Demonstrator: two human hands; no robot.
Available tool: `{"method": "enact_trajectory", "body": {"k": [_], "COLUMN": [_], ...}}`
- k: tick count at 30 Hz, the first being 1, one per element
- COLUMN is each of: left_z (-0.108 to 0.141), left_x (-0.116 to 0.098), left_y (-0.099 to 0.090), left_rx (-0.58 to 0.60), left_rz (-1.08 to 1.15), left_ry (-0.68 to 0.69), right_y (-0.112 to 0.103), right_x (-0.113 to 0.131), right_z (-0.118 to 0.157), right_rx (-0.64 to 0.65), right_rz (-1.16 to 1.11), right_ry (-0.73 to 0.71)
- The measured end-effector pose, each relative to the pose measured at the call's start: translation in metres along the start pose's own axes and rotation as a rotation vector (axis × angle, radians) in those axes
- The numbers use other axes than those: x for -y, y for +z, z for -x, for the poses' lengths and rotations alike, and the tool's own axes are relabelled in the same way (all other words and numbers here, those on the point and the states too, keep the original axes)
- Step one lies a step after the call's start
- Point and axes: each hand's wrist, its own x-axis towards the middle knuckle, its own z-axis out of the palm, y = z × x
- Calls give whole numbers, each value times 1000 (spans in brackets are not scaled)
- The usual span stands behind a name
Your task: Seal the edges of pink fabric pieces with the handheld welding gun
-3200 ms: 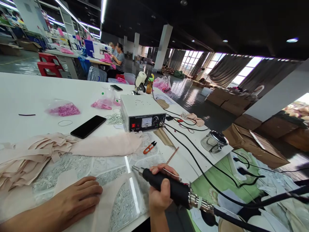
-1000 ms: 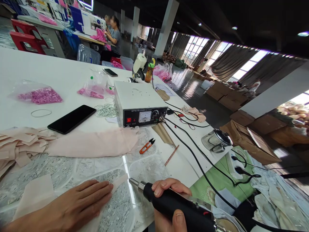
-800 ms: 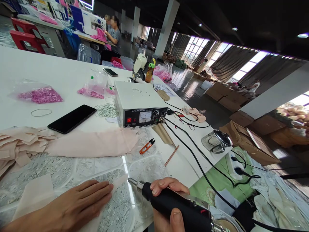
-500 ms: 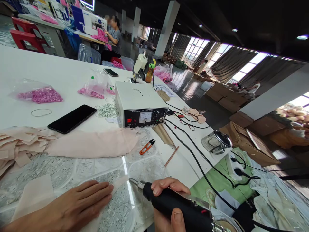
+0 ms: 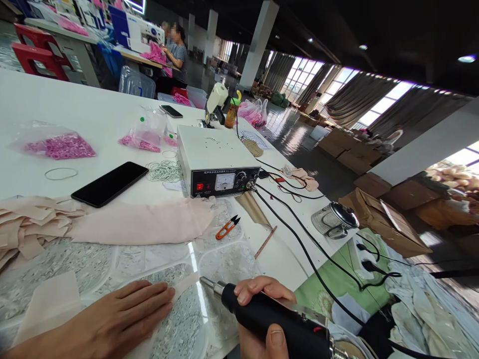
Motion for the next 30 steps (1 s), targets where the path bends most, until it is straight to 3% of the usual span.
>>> {"method": "enact_trajectory", "body": {"k": [21, 30], "left_z": [3, 3], "left_x": [1, 3], "left_y": [1, 5], "left_rx": [-68, -22], "left_rz": [52, 28], "left_ry": [2, 1], "right_y": [-3, -8], "right_x": [3, 1], "right_z": [-1, 1], "right_rx": [33, 21], "right_rz": [10, -14], "right_ry": [16, 11]}}
